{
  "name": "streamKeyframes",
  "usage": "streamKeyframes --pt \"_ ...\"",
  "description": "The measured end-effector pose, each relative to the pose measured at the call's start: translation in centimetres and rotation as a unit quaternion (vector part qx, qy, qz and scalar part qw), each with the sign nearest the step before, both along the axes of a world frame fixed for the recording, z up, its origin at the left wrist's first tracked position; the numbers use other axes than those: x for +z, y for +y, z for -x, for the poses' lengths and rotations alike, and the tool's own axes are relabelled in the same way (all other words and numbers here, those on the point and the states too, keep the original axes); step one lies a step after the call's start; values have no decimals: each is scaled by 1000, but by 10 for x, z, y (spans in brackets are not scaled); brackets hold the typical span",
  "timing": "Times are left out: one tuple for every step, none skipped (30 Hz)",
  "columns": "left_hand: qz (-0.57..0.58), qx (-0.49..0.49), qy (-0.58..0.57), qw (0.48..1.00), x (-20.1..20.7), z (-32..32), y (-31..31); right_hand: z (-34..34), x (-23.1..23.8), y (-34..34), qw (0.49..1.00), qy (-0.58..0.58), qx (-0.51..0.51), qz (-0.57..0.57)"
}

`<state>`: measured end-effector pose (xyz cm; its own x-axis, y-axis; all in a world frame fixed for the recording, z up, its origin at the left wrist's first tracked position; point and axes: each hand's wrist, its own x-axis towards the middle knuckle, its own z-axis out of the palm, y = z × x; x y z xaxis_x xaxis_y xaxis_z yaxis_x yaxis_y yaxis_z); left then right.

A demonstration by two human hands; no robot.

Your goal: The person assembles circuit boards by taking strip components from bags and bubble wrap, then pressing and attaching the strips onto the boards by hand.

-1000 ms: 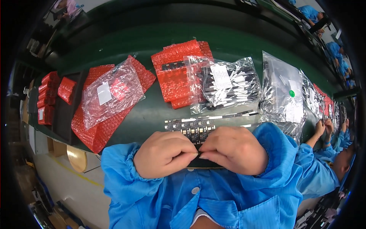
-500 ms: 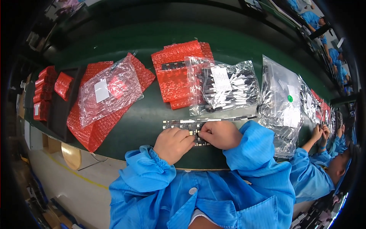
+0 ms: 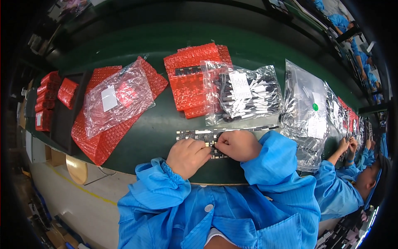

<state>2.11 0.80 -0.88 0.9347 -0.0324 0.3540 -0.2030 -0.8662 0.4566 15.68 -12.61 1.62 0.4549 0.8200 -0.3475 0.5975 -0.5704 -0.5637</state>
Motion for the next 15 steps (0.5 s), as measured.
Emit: streamKeyframes --pt "-1 1 1 1000 0 0 0 0 0 0 1000 4 -4 0" --pt "-1 1 1 1000 0 0 0 1 1 0 1000 4 -4 0" --pt "-3 0 5 1000 0 0 0 2 1 1 1000 -10 -3 5" --pt "-6 0 8 1000 1 0 0 2 1 2 1000 -23 -2 9" --pt "-6 -1 9 1000 1 0 0 3 0 1 1000 -23 -3 9" --pt "-6 -1 6 1000 1 0 0 3 -2 1 999 -35 -3 1" --pt "-5 -1 3 1000 2 0 0 4 -3 1 999 -47 -2 -8" --pt "-6 -1 4 1000 1 0 0 5 -3 1 999 -47 -2 -8" --pt "-8 -2 4 1000 1 1 0 6 -4 1 998 -62 -7 -13" --pt "-10 -3 5 1000 1 1 0 7 -4 1 997 -77 -12 -19" --pt "-10 -4 5 1000 2 1 0 8 -6 1 997 -77 -12 -19" --pt "-14 -6 7 1000 2 0 0 8 -8 0 996 -81 -14 -29" --pt "-18 -9 9 1000 1 0 -1 8 -10 -1 995 -85 -17 -39" --pt "-18 -9 9 1000 1 0 -1 8 -10 -1 996 -85 -18 -38" --pt "-19 -10 8 1000 1 0 -1 8 -10 0 996 -84 -16 -35"
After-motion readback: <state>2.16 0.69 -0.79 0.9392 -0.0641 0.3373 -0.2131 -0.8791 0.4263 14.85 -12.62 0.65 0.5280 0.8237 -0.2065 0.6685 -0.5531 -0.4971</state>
